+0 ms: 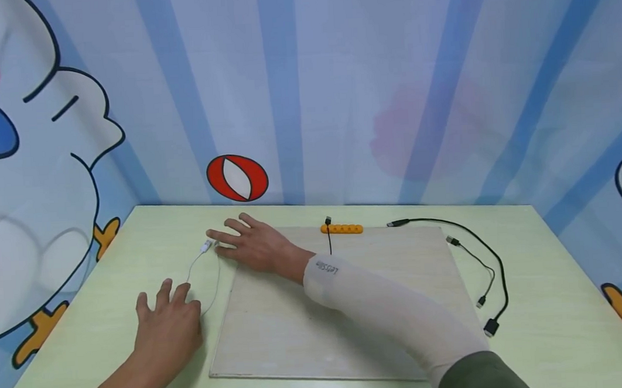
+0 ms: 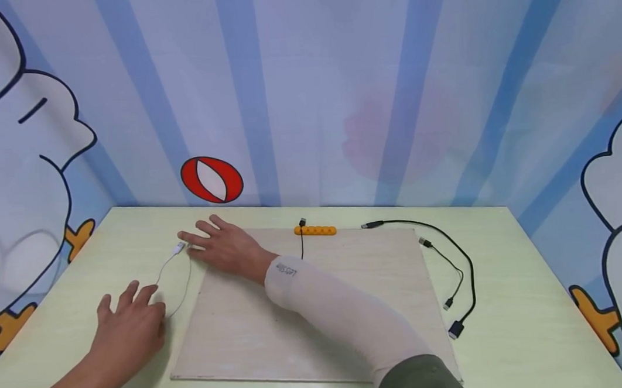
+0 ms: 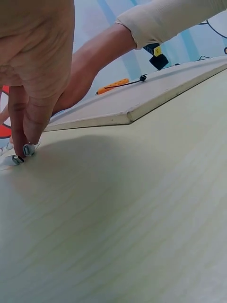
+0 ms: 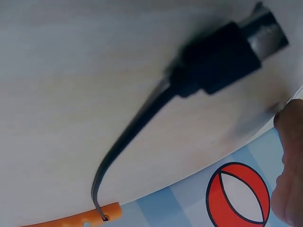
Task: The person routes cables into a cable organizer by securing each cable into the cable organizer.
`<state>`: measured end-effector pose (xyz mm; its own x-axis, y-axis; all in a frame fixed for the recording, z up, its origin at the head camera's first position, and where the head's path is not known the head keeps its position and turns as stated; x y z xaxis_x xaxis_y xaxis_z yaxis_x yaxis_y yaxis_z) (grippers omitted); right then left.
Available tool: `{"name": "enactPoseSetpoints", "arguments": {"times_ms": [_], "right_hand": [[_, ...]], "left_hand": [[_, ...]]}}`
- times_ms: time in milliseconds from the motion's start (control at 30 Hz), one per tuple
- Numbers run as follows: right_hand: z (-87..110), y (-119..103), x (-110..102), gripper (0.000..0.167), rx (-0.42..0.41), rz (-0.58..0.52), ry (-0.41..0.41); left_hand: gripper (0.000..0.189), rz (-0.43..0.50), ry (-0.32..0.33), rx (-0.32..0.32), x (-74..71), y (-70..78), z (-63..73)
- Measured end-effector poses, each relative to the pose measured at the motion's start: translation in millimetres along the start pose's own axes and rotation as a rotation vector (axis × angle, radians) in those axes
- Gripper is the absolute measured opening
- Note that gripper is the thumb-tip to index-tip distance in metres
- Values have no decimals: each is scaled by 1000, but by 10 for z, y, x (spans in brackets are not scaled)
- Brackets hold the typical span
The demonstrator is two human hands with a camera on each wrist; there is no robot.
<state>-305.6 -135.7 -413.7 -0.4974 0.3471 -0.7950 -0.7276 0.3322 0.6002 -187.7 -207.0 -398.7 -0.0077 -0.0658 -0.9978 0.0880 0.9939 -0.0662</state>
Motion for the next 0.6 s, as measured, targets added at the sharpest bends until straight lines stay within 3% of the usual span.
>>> {"name": "enactPoseSetpoints", "arguments": {"times_ms": [267, 400, 600], "right_hand": [[-60, 37, -35, 67, 23, -67, 35], [-88, 20, -47, 67, 17, -81, 43], [-121, 34, -45, 55, 24, -66, 41]], "left_hand": [[6, 7, 26, 6, -20, 6, 23], [7, 10, 8, -2, -1, 2, 12], [10, 5, -2, -8, 17, 9, -10]]}}
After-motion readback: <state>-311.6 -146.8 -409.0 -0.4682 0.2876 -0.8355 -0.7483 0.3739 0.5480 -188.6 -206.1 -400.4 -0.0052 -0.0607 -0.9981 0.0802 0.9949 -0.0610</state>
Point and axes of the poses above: each hand's wrist, its own z-axis away from the middle knuckle, its own x-axis out of the palm, y = z × x, the point moved 10 cm from there along -z, towards the middle knuckle, and after that the axes turned 2 degrees about -y, right-handed, at the moved point
